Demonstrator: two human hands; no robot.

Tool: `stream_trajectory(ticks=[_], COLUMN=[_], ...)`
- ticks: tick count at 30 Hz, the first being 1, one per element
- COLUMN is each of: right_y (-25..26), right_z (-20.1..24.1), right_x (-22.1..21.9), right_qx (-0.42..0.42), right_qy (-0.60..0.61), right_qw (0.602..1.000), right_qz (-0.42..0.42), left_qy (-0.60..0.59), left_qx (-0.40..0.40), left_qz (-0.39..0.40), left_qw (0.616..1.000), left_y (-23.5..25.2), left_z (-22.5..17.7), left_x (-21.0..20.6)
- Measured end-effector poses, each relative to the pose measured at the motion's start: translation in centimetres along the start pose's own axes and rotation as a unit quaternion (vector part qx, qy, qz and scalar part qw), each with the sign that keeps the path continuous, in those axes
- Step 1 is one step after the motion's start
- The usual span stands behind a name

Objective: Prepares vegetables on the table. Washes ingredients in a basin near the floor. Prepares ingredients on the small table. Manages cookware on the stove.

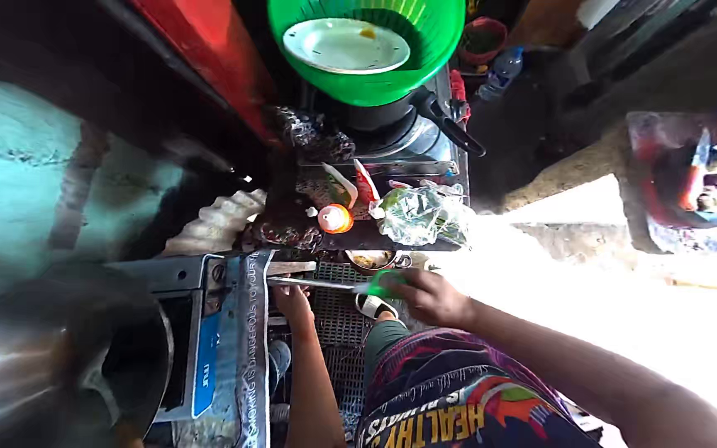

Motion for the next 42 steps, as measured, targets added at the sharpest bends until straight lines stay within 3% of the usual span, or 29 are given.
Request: stream_trajectory(ticks=[5,8,11,14,17,19,22,25,30,34,38,42], right_y=[-11.2,-14.4,-12.4,-8.0,-3.7,-0.6,4.0,7.0,9.3,9.7,7.5,1.0], right_z=[-9.0,-13.8,-18.6,-24.1,-28.0,-29.3,-31.4,-32.0,-31.3,-30.6,-29.7,-30.2], right_x=[11.4,15.7,17.8,17.1,15.6,14.8,12.8,10.4,8.0,9.1,13.0,19.0], right_qx=[-0.154,-0.255,-0.328,-0.407,-0.392,-0.364,-0.35,-0.305,-0.299,-0.312,-0.355,-0.418], right_qy=[-0.131,-0.172,-0.153,-0.108,-0.081,-0.088,-0.065,-0.031,-0.004,-0.048,-0.037,-0.082], right_qw=[0.976,0.949,0.932,0.906,0.916,0.927,0.933,0.951,0.951,0.941,0.934,0.9], right_qz=[-0.078,-0.072,-0.029,0.05,0.042,0.02,0.06,0.035,0.076,0.123,0.029,-0.085], left_qy=[0.05,0.065,0.076,0.093,0.114,0.135,0.166,0.203,0.243,0.255,0.28,0.361], left_qx=[0.046,0.082,0.105,0.104,0.076,0.077,0.042,0.012,-0.013,-0.021,-0.007,0.008], left_qz=[-0.019,-0.05,-0.067,-0.054,0.005,0.059,0.122,0.181,0.244,0.257,0.316,0.414], left_qw=[0.998,0.993,0.989,0.989,0.99,0.986,0.978,0.962,0.939,0.932,0.907,0.836], left_y=[-5.0,-8.6,-12.5,-16.4,-19.3,-21.2,-22.3,-22.6,-20.6,-18.9,-17.5,-16.9], left_z=[3.4,5.5,6.6,6.5,5.2,3.5,3.8,3.2,3.8,2.9,4.2,6.1], left_x=[0.6,-0.2,-3.1,-6.9,-11.6,-14.3,-16.4,-17.2,-17.2,-17.5,-18.2,-19.3])
Point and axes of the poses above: each hand's wrist, its own y-axis towards the middle knuckle, its own x-axis out of the back of the hand, z = x × y, the point moved 5 cm from there along y, towards the middle knuckle, and after that the axes turned 9 degrees about -x, right-handed, at the moved point
